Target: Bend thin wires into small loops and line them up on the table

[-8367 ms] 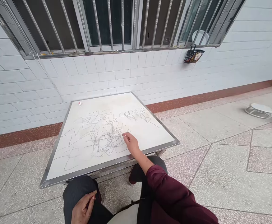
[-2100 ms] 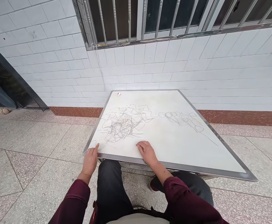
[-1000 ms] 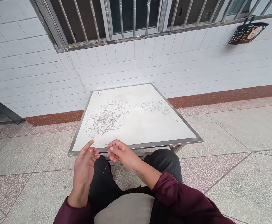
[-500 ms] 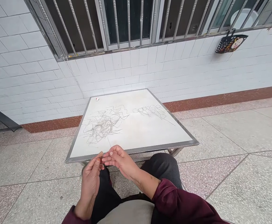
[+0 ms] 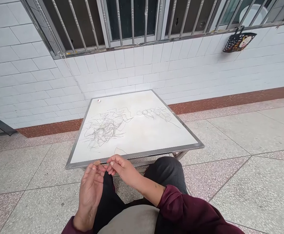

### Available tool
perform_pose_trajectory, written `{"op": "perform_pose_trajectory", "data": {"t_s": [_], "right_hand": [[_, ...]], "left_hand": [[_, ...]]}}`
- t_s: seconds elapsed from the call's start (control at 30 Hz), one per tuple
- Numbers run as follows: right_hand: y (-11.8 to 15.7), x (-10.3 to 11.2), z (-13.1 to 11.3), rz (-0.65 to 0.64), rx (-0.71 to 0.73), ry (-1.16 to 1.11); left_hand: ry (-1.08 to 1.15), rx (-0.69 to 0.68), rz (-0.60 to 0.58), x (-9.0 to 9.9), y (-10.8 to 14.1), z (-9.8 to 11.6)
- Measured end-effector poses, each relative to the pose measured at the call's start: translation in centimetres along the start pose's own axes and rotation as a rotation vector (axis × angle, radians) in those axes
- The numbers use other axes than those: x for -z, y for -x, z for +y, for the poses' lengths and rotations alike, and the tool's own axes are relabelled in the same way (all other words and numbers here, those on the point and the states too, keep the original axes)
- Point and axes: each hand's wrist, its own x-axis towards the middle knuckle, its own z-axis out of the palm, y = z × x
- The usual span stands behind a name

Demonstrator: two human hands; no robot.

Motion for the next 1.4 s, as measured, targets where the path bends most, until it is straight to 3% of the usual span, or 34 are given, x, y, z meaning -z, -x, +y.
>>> {"op": "perform_pose_trajectory", "data": {"t_s": [0.17, 0.47, 0.67, 0.83, 0.97, 1.13, 1.4], "right_hand": [[0.4, 0.5, -0.9, 0.034, 0.065, 0.124], [1.8, 0.7, -1.1, -0.077, 0.25, 0.612], [2.3, 0.3, -1.6, -0.053, 0.213, 0.606], [2.6, 0.2, -2.3, -0.003, 0.109, 0.454], [2.7, 0.3, -1.9, -0.016, 0.148, 0.5], [2.9, 0.7, -2.2, -0.117, 0.402, 0.871], [3.4, 1.2, -4.1, -0.393, 0.55, 1.173]], "left_hand": [[-0.053, 0.093, -0.072, 0.1, 0.2, 0.6], [-0.214, 0.273, -0.171, -0.8, 1.0, 2.1], [-0.319, 0.362, -0.289, -1.4, 1.7, 3.0], [-0.284, 0.431, -0.304, -1.8, 2.1, 3.8], [-0.275, 0.491, -0.33, -1.9, 2.4, 4.1], [-0.274, 0.506, -0.323, -1.8, 2.5, 4.0], [-0.371, 0.559, -0.364, -1.3, 2.7, 3.9]]}}
